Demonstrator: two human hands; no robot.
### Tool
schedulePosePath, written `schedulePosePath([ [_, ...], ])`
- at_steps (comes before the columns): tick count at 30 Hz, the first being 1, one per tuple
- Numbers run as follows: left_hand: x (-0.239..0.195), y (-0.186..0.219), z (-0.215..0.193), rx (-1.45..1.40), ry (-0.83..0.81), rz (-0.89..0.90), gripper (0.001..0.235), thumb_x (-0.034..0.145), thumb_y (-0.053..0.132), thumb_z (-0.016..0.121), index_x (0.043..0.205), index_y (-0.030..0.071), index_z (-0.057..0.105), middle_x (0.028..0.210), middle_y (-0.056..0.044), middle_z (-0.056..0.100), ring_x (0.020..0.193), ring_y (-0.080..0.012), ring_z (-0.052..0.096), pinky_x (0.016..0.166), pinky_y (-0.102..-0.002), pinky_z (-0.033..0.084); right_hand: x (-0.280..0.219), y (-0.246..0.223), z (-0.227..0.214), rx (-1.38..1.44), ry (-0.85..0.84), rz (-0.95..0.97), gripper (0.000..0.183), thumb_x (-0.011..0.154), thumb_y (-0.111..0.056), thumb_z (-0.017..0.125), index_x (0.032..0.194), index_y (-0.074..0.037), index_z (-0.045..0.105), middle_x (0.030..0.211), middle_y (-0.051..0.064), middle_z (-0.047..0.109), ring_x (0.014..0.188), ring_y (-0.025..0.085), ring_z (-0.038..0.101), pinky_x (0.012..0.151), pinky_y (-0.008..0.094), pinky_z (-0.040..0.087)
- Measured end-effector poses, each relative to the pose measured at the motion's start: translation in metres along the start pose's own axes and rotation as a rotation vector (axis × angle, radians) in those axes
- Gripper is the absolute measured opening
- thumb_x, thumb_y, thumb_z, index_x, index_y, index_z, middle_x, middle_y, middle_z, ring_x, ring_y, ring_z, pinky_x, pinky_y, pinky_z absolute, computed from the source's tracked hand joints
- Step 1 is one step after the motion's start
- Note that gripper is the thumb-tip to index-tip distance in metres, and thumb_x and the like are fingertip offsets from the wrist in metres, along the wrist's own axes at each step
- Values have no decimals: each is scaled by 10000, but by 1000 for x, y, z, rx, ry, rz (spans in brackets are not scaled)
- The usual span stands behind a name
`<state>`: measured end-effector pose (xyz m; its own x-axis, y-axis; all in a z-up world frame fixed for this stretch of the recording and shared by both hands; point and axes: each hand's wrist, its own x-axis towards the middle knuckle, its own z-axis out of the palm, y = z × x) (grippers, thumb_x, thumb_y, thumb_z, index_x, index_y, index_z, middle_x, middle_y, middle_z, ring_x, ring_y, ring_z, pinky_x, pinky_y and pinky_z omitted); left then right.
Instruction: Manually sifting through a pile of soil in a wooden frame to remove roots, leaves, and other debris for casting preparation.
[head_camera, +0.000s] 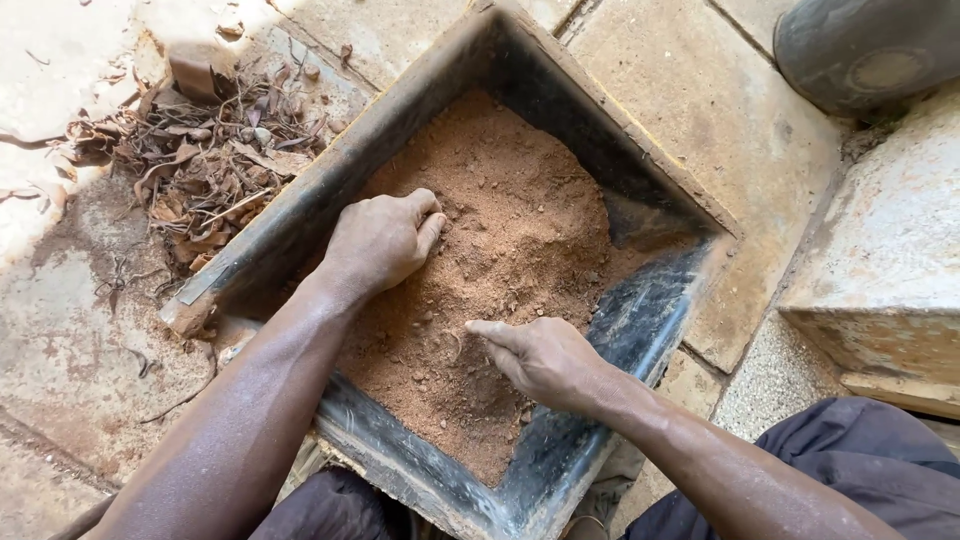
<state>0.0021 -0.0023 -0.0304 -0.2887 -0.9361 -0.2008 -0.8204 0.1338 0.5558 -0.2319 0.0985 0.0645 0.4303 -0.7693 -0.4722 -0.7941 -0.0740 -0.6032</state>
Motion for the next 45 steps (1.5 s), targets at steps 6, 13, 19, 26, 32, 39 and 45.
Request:
schedulePosePath([
  [6,-3,2,-3,12,6,1,299,1074,431,514,1157,213,701,932,-259,783,966,-513,763,879,-615,581,-2,2,2,53,35,7,353,1074,-238,587,1366,-134,755,1239,186,780,1108,398,786,922,491,664],
  [13,3,-6,6,24,44,-2,283,1053,431,545,1114,211,713,930,-243,789,956,-497,770,866,-615,586,13,11,0,-130,-27,-49,302,1041,-210,635,1308,-179,771,1110,163,825,983,360,808,797,479,659],
  [19,2,-5,9,61,47,8,303,997,474,551,1060,212,689,935,-188,782,961,-416,781,846,-557,608,54,-52,-44,-146,-39,-70,241,1082,-278,563,1199,-152,732,734,52,748,623,216,715,614,330,564],
  [26,-5,-5,-1,-10,216,59,167,978,225,631,1040,80,684,977,-142,710,799,-334,703,730,-489,606,80,-104,-83,95,355,-301,522,1012,-333,584,1406,8,614,1011,114,777,800,189,736,616,281,599],
  [32,8,-24,26,73,208,74,142,969,281,588,1008,167,663,995,-116,665,974,-354,750,774,-468,627,48,-42,-4,-359,-316,-22,189,956,-203,769,1136,-145,784,981,45,739,922,242,769,916,409,662],
  [39,10,-26,29,45,217,80,146,963,245,544,988,160,660,987,-122,678,976,-359,747,784,-477,626,59,-1,-16,-319,-56,-255,176,1004,-225,718,1090,-125,834,876,73,731,906,282,786,848,424,648],
  [45,10,-23,28,164,233,101,172,929,279,601,999,165,708,977,-119,703,949,-336,768,766,-441,643,90,-57,-62,-158,250,-377,217,1025,-252,680,978,-44,717,903,177,622,923,422,708,796,534,584],
])
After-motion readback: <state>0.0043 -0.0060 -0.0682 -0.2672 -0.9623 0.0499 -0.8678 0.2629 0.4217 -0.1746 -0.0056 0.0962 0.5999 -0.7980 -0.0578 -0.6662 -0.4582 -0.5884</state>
